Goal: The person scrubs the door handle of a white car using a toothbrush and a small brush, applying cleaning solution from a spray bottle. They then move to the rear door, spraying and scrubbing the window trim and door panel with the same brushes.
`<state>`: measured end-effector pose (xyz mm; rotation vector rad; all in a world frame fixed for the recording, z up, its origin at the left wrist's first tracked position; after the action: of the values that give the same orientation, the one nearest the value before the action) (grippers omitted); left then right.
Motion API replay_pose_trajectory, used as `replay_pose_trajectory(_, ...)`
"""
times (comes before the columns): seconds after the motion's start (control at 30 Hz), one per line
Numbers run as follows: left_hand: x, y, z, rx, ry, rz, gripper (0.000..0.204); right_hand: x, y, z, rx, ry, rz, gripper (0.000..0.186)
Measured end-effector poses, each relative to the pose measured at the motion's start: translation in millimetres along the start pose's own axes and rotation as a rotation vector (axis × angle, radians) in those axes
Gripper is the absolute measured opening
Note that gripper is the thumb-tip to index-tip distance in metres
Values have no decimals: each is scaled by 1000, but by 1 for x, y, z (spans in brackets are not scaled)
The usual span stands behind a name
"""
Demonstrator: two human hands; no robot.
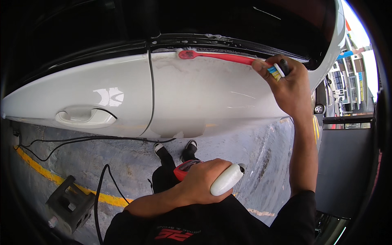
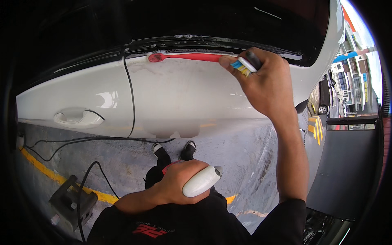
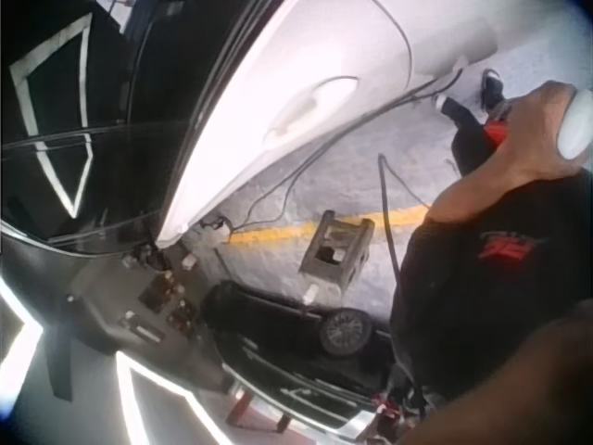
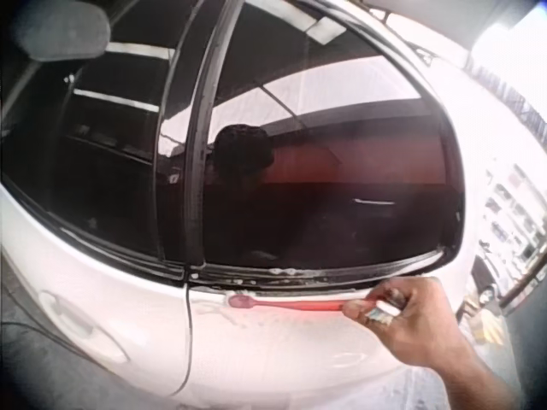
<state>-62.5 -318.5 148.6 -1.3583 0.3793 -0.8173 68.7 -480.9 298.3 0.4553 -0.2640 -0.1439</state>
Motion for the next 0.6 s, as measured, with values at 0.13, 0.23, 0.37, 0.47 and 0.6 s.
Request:
replay_pose_trajectory(0.13, -1, 3, 3, -33, -58, 30, 46, 1, -45, 40, 47, -73, -9, 48)
replay_pose_trajectory(0.23, -1, 5, -2, -17, -61, 34, 44, 6, 19, -4, -23, -32, 107, 48)
replay_pose_trajectory(0.37, -3, 1, 8, -20, -88, 25, 43, 5, -19, 12, -11, -9, -29, 44)
replay_pose_trajectory(0.47, -4, 6, 10, -23, -126, 27, 43, -2, -39, 23, 93, -52, -117, 45)
replay_pose_trajectory(0.6, -2, 7, 8, 17, -81, 19, 43, 0, -7, -27, 22, 93, -144, 50)
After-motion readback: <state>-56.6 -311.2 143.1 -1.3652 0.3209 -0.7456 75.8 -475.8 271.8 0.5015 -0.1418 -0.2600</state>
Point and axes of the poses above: each hand's wrist, its own x-axis towards the middle knuckle, its own z-axis out of the back of the hand, y = z × x, the point moved 8 cm from there along x, towards the middle knuckle, and after that the axes turned 11 degrees about x, right-handed, at the moved point
